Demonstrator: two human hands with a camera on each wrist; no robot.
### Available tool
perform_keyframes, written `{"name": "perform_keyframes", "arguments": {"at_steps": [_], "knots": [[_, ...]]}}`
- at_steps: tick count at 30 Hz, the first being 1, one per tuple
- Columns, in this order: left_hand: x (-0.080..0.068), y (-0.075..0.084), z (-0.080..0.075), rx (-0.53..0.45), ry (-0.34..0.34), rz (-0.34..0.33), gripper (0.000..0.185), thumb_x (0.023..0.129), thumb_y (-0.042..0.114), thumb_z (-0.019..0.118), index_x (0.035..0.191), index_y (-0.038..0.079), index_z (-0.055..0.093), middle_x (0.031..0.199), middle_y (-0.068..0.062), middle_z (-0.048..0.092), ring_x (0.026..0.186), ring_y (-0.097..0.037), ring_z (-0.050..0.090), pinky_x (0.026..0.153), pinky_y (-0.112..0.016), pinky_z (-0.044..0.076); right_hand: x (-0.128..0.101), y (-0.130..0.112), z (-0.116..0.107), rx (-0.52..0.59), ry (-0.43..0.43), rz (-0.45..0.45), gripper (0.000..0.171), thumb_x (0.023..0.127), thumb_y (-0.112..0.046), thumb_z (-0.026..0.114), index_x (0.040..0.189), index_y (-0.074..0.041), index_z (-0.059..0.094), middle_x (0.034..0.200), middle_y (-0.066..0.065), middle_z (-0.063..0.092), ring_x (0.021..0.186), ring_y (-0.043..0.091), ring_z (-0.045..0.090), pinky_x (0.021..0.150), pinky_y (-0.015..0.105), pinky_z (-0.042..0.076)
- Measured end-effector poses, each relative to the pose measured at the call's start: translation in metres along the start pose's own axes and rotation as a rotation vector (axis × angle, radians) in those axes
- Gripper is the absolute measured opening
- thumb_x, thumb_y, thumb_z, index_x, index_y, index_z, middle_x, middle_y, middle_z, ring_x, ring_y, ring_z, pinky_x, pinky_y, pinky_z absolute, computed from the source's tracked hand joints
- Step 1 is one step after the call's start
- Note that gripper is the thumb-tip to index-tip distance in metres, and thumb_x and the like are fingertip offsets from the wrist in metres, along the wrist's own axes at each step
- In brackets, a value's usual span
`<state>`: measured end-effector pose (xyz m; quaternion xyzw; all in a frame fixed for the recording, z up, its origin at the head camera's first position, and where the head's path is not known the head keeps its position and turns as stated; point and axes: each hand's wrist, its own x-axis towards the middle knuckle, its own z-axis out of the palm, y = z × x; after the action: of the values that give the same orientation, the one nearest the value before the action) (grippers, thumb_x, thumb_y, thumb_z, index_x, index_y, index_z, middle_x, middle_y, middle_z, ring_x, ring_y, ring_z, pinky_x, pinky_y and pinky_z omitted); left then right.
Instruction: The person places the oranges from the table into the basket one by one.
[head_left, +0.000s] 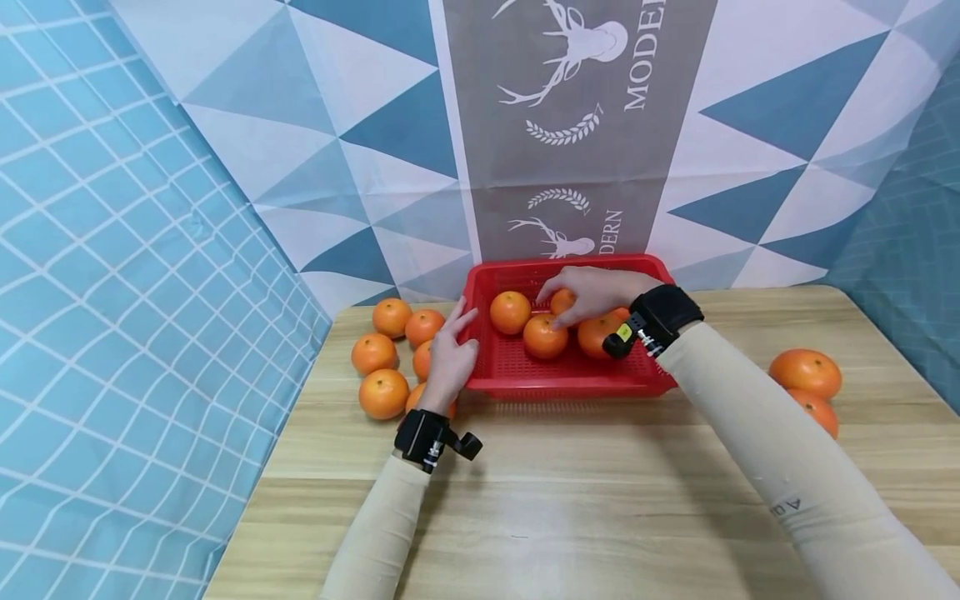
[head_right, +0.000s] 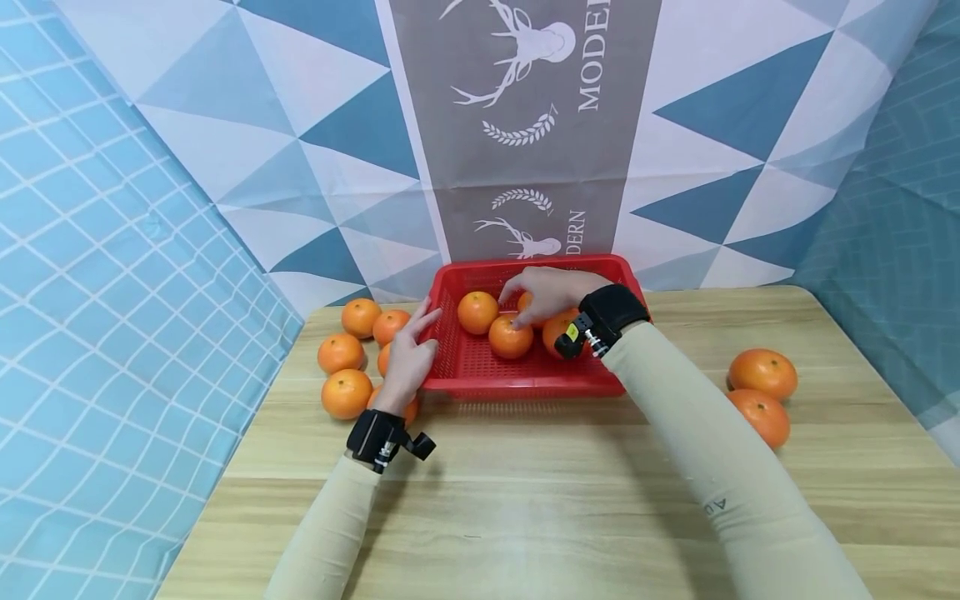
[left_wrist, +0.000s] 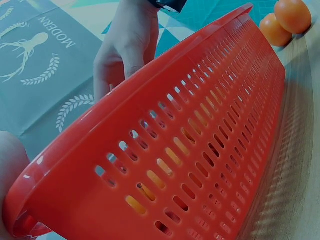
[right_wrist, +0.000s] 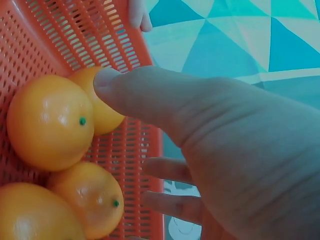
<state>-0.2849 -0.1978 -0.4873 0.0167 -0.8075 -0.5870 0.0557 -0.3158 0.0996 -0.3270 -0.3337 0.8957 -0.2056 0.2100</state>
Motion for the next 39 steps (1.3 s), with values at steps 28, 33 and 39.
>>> {"name": "perform_keyframes", "arguments": {"at_steps": [28, 33, 39], "knots": [[-0.009, 0.011, 0.000, 0.060, 0.007, 0.027, 0.065, 0.099, 0.007, 0.058, 0.161, 0.025, 0.065, 0.180, 0.032, 0.035, 0.175, -0.020, 0.030, 0.129, -0.055, 0.052, -0.049, 0.038, -0.027, -0.083, 0.103, 0.048, 0.064, 0.094, -0.026, 0.088, 0.152, -0.006, 0.068, 0.154, 0.027, 0.061, 0.141, 0.046, 0.054, 0.118, 0.069, 0.052], [-0.008, 0.009, -0.001, 0.043, 0.003, 0.034, 0.065, 0.099, 0.006, 0.058, 0.161, 0.025, 0.065, 0.178, 0.035, 0.035, 0.175, -0.020, 0.029, 0.127, -0.055, 0.054, -0.061, 0.045, -0.033, -0.084, 0.125, 0.071, 0.064, 0.094, -0.025, 0.089, 0.151, -0.005, 0.068, 0.154, 0.029, 0.061, 0.142, 0.049, 0.053, 0.116, 0.070, 0.052], [-0.015, 0.017, 0.000, 0.044, 0.007, 0.016, 0.064, 0.100, 0.005, 0.057, 0.161, 0.024, 0.065, 0.179, 0.032, 0.035, 0.175, -0.016, 0.029, 0.125, -0.048, 0.055, -0.076, 0.058, -0.036, -0.078, 0.146, 0.102, 0.067, 0.092, -0.023, 0.091, 0.151, -0.002, 0.067, 0.156, 0.030, 0.060, 0.145, 0.052, 0.052, 0.115, 0.072, 0.056]]}}
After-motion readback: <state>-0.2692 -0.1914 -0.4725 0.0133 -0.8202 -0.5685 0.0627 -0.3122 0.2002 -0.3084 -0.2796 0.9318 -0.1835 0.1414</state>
